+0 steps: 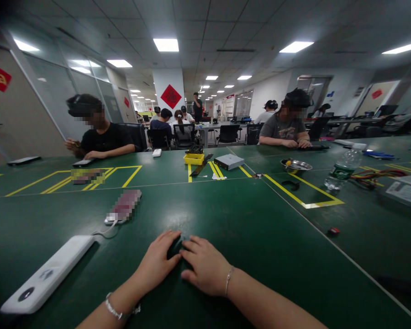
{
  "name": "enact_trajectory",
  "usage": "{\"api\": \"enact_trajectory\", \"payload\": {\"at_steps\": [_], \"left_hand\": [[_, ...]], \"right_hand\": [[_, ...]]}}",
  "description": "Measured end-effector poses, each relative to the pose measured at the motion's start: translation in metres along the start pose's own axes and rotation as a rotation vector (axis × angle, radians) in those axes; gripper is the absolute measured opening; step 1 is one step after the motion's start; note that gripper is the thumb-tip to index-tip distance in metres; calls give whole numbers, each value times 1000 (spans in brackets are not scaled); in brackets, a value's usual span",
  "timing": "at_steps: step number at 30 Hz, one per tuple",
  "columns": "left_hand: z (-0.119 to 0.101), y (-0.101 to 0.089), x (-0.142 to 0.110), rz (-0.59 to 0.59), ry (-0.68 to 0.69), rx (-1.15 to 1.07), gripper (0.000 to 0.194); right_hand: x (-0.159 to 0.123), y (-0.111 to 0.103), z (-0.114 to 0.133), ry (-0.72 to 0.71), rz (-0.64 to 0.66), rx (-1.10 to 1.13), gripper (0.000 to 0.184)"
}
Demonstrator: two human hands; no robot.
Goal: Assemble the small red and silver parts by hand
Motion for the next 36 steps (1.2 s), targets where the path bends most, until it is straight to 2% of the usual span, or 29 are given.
{"api": "enact_trajectory", "payload": {"at_steps": [2,4,5,7,9,11,13,16,19,25,36], "left_hand": [[0,3,-1,27,1,42,50],[1,3,-1,46,-6,66,50],[1,3,-1,53,-9,70,49],[0,2,-2,62,-10,66,47],[1,1,-2,59,-10,56,46],[1,1,-2,52,-10,44,45],[1,2,-2,48,-8,34,44],[1,2,-2,43,2,21,43],[0,1,-2,24,6,-2,42],[0,0,-3,26,6,2,42],[0,3,-1,57,15,43,39]], "right_hand": [[-1,2,2,-54,99,-23,51],[2,-18,-25,43,64,-81,46],[2,-35,-49,155,1,-125,43],[-8,-77,-110,481,-163,-254,40],[-39,-119,-174,848,-309,-398,40],[-85,-150,-228,1180,-401,-450,45],[-133,-164,-273,1479,-440,-371,53],[-185,-159,-315,1783,-428,-149,64],[-200,-149,-336,1851,-415,-7,70],[-197,-142,-355,1790,-287,36,66],[-186,-152,-328,1749,-216,-59,53]]}}
Point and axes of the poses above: each hand's wrist, its own x-axis towards the middle knuckle, its own y-axis out of the palm, z = x × y, the point moved 7 cm from there along x, towards the middle knuckle, and after that the axes turned 12 degrees about y, right-handed, at the moved point
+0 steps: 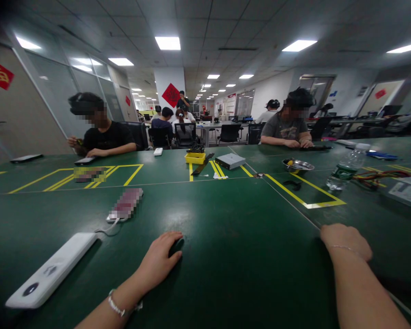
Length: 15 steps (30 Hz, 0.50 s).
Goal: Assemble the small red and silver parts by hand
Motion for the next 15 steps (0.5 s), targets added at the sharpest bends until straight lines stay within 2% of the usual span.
{"api": "enact_trajectory", "payload": {"at_steps": [6,9,12,15], "left_hand": [[-2,-1,0,10,-1,26,38],[-3,-2,0,12,-8,18,37],[-3,-4,1,-12,-15,-21,36],[-3,-8,1,-73,-15,-99,33]], "right_hand": [[-3,-2,-3,1,-40,7,55],[-17,-11,1,-50,-90,5,53],[-50,-20,30,-291,-168,41,47],[-106,-12,73,-549,-204,86,40]]}}
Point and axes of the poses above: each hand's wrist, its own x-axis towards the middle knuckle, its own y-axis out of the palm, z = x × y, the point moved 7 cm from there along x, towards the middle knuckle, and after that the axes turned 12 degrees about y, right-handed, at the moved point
